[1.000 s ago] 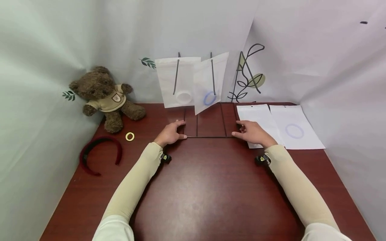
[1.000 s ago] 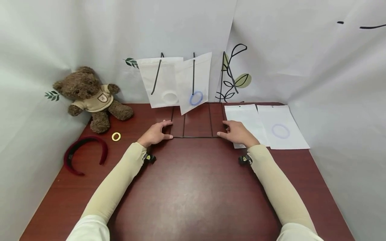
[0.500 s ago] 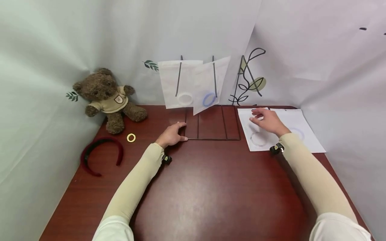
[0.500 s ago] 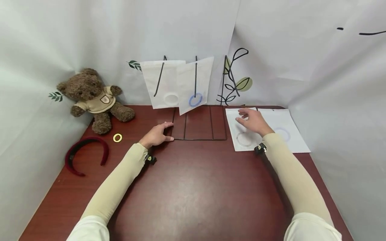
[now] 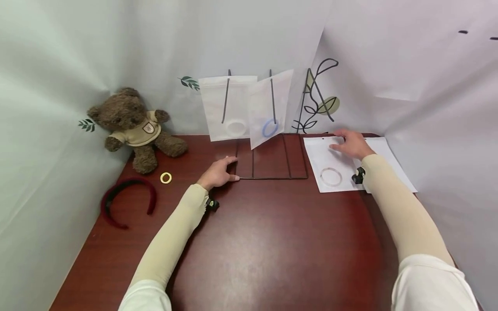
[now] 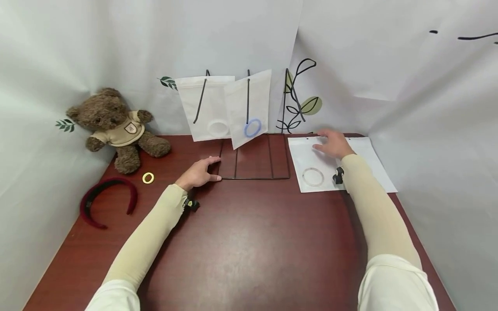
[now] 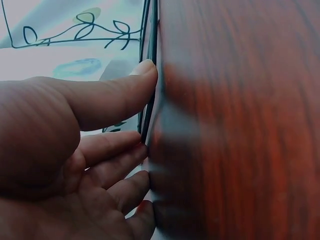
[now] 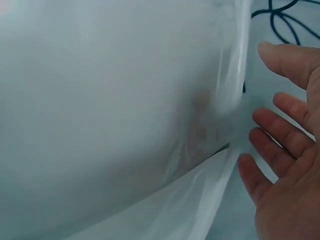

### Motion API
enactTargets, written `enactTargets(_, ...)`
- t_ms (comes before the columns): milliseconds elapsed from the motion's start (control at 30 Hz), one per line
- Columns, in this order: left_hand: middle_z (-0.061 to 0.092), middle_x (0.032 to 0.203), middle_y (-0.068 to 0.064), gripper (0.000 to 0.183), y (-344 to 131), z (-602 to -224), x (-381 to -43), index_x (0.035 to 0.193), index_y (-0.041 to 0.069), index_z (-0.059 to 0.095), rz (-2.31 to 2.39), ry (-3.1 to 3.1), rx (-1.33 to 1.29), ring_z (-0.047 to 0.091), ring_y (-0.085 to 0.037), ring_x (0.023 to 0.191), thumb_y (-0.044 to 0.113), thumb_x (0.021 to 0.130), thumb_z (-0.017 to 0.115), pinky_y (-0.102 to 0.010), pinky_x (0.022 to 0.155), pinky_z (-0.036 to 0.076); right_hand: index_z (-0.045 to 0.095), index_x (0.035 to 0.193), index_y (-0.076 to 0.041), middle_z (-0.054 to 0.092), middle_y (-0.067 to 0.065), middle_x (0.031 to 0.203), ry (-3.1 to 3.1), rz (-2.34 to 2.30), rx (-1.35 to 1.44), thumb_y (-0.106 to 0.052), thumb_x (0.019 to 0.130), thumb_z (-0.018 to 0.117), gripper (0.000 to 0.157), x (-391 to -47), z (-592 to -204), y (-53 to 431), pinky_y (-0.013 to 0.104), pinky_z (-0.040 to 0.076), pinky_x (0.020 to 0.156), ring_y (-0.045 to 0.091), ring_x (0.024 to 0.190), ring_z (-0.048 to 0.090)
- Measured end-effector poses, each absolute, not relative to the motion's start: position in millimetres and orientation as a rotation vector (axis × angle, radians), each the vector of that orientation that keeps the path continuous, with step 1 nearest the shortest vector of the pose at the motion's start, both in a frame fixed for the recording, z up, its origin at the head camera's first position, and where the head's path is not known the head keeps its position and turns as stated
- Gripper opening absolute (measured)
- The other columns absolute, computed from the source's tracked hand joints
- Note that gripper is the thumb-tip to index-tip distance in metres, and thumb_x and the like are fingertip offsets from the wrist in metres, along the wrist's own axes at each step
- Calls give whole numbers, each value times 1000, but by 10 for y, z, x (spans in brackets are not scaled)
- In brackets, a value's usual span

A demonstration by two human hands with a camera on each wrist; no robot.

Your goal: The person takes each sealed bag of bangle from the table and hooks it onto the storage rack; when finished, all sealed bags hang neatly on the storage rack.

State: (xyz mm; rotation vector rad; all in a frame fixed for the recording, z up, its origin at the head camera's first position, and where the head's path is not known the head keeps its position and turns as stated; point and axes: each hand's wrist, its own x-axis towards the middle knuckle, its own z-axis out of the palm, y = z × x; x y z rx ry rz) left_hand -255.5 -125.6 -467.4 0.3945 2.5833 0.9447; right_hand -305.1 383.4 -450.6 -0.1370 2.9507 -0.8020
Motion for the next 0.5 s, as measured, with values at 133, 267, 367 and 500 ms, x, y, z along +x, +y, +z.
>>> enactTargets(133,29,175,-13,78,-1268,-4665,-2575,165,14,40,928,2590,405,19,-30,165,20,97,79,-51,132,24,50,152,-1,45,29,159,2951,-761,-109,-35,92,81,76,-3124,-4538,3863,64,29,123,51,148,38)
enactTargets(267,29,174,-14,79,-1260,-4664,-2584,164,12,40,924,2584,416,19,-30,165,20,96,79,-49,132,23,47,154,-1,40,30,162,2908,-747,-47,-38,92,82,81,-3149,-4595,3923,66,28,123,53,150,34)
enactTargets(367,30,174,-13,79,-1264,-4666,-2581,164,12,41,931,2583,417,18,-30,165,20,96,80,-48,132,23,48,152,-1,39,32,162,2890,-736,-16,-44,92,80,81,-3171,-4641,3957,68,28,122,56,149,34)
enactTargets(500,32,174,-12,79,-1283,-4674,-2578,163,12,42,924,2594,411,19,-29,165,20,95,81,-48,132,24,52,149,1,42,33,159,2919,-763,-23,-44,92,81,78,-3202,-4688,3953,68,29,122,56,148,35)
